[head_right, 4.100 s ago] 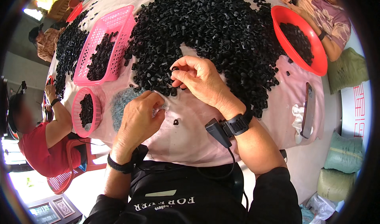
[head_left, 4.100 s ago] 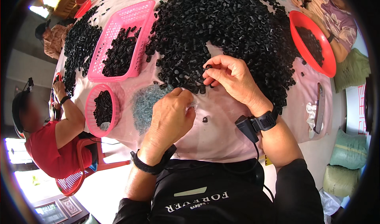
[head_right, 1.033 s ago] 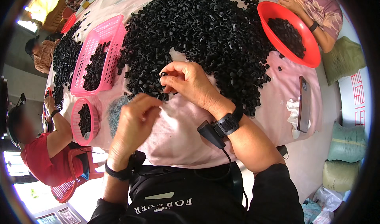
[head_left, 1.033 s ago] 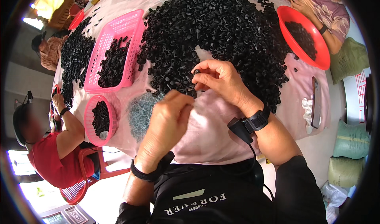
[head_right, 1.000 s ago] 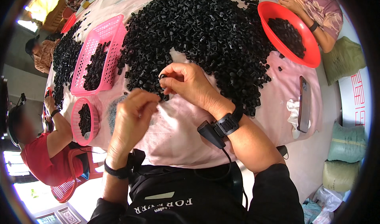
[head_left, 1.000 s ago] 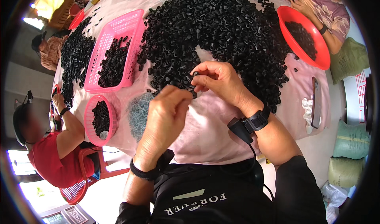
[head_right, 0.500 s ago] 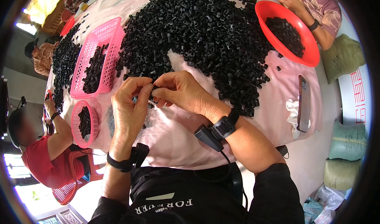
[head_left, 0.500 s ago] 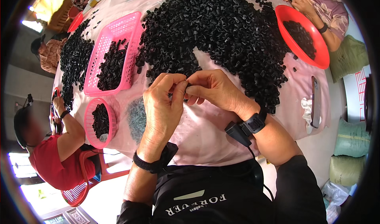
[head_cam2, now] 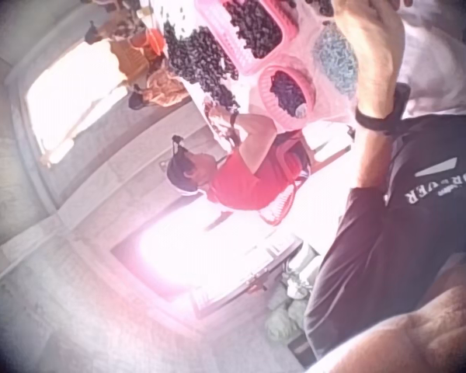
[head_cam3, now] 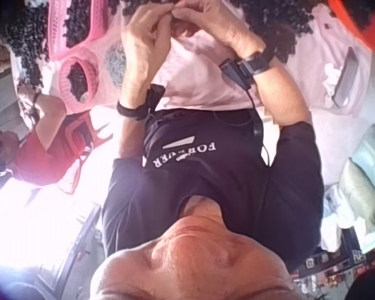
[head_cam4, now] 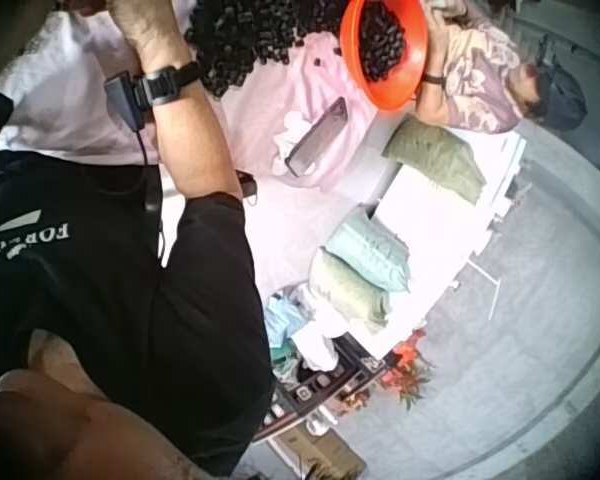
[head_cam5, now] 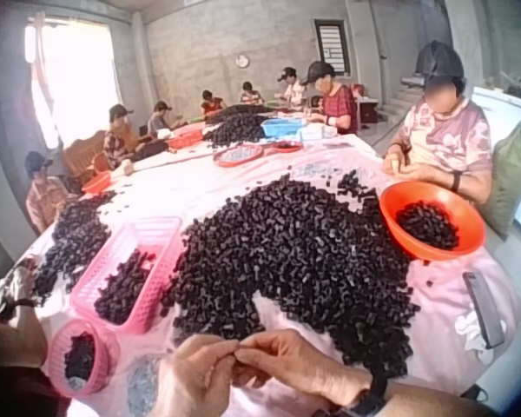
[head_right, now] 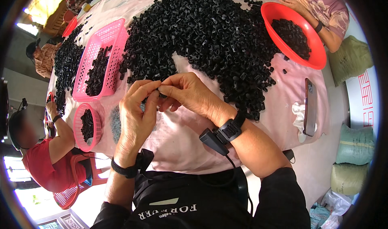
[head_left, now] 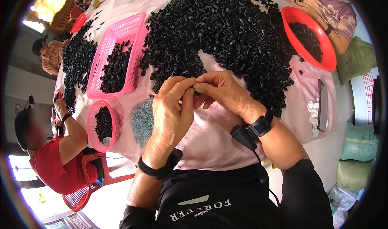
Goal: Sorting and inspecting small black plastic components at a table.
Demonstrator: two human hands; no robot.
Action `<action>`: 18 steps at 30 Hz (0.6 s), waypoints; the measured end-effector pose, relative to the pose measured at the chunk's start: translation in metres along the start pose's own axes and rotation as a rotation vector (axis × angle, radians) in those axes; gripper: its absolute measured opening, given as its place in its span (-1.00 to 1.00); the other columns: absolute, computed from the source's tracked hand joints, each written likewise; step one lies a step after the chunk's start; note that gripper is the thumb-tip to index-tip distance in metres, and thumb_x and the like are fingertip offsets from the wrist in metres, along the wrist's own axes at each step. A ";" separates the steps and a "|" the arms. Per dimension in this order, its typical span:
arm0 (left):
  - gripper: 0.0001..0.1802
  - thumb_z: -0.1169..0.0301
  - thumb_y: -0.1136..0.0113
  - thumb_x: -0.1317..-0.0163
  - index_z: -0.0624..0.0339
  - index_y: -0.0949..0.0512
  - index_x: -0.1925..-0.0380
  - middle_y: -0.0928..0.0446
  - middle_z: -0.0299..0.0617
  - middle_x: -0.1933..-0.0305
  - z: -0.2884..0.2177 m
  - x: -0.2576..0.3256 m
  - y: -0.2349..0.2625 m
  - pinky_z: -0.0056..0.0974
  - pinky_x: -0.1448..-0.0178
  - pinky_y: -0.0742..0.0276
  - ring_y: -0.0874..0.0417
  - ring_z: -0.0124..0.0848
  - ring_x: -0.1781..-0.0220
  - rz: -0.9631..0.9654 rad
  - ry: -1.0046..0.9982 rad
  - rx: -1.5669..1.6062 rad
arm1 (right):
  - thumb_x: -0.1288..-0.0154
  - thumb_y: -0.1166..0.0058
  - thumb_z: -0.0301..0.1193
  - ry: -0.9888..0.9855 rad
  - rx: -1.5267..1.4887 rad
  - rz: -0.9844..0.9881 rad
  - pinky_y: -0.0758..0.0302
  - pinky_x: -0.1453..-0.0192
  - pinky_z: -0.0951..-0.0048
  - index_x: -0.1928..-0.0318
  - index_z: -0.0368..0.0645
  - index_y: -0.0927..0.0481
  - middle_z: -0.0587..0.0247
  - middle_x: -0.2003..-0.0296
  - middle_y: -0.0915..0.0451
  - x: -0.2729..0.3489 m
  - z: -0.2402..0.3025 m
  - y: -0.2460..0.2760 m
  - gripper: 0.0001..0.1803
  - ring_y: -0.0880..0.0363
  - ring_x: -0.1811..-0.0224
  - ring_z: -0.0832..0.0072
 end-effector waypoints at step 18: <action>-0.53 0.54 -0.40 -0.12 0.41 -0.57 -0.06 -0.60 0.05 0.12 -0.001 -0.003 -0.010 -0.02 0.02 -0.62 -0.64 0.02 0.08 0.117 -0.169 -0.276 | -0.56 -0.16 -0.25 0.012 0.044 -0.001 -0.66 0.16 0.58 0.07 -0.23 -0.73 0.35 0.29 -0.75 -0.002 -0.004 0.004 -0.72 -0.71 0.25 0.66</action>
Point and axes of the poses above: each hand's wrist, its own x-axis away from the middle knuckle, its own y-axis out of the back of the hand, z = x × y, the point moved 5 cm from there along -x, towards the middle knuckle
